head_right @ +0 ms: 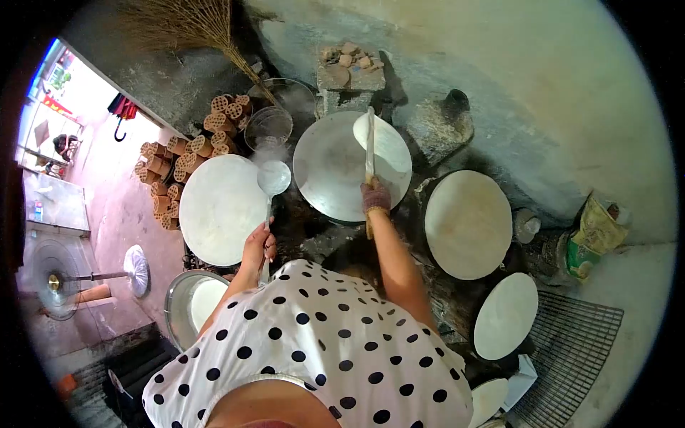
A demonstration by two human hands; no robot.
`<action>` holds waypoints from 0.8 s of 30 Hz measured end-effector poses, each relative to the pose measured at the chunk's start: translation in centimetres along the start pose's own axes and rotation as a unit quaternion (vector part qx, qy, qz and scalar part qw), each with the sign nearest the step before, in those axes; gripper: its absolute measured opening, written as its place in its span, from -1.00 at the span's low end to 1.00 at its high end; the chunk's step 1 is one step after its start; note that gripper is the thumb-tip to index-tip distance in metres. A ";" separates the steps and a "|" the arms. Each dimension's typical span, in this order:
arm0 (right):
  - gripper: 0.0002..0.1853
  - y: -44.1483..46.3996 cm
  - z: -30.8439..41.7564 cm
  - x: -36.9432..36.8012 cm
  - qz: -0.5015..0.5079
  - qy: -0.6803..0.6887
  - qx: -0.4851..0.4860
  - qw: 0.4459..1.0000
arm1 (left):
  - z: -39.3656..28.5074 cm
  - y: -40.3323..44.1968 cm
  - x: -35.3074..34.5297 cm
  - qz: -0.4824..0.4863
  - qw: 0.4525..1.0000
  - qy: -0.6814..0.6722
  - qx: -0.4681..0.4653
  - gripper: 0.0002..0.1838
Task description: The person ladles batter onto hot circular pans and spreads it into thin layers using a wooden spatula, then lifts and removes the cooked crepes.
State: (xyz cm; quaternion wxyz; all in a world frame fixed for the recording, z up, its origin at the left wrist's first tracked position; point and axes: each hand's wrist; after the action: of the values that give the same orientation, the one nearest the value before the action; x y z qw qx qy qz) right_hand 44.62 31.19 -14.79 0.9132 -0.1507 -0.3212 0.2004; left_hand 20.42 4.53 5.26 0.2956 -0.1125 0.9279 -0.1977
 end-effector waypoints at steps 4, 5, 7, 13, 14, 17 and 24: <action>-0.55 -6.4 4.0 7.5 0.004 -0.046 0.059 0.997 | 0.2 -1.2 -0.9 -0.012 1.000 -0.007 -0.013 -0.61; -0.55 -6.1 2.2 7.8 0.004 -0.044 0.063 0.997 | 0.0 -1.6 -1.3 -0.017 1.000 -0.016 -0.015 -0.63; -0.57 -5.5 -1.0 7.3 -0.024 0.116 0.004 0.993 | 0.3 -2.4 -2.0 -0.031 0.999 -0.026 -0.022 -0.65; -0.52 -4.3 4.9 5.6 0.016 -0.047 -0.055 0.997 | 2.8 -3.4 -3.3 -0.051 0.995 -0.083 -0.031 -0.65; -0.52 -3.3 5.7 5.4 0.045 -0.089 -0.019 0.995 | 3.1 -3.4 -3.5 -0.057 0.995 -0.080 -0.032 -0.65; -0.48 -1.0 6.9 4.4 0.038 -0.209 -0.023 0.977 | 3.9 -3.7 -4.4 -0.054 0.995 -0.084 -0.021 -0.64; -0.50 -2.0 3.2 11.7 0.026 -0.041 -0.039 0.998 | 3.7 -5.7 -7.0 -0.067 0.993 -0.090 -0.025 -0.62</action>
State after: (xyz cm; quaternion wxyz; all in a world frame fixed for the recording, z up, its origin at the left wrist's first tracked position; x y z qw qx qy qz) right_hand 51.47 35.28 -5.45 0.8874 -0.1857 -0.3616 0.2173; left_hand 28.71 0.59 8.52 0.3607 -0.1987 0.8927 -0.1832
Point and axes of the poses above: each hand's wrist, its own y-axis towards the middle knuckle, its own x-axis out of the back of the hand, z = x × y, and after that the axes turned 14 degrees about z, right-handed
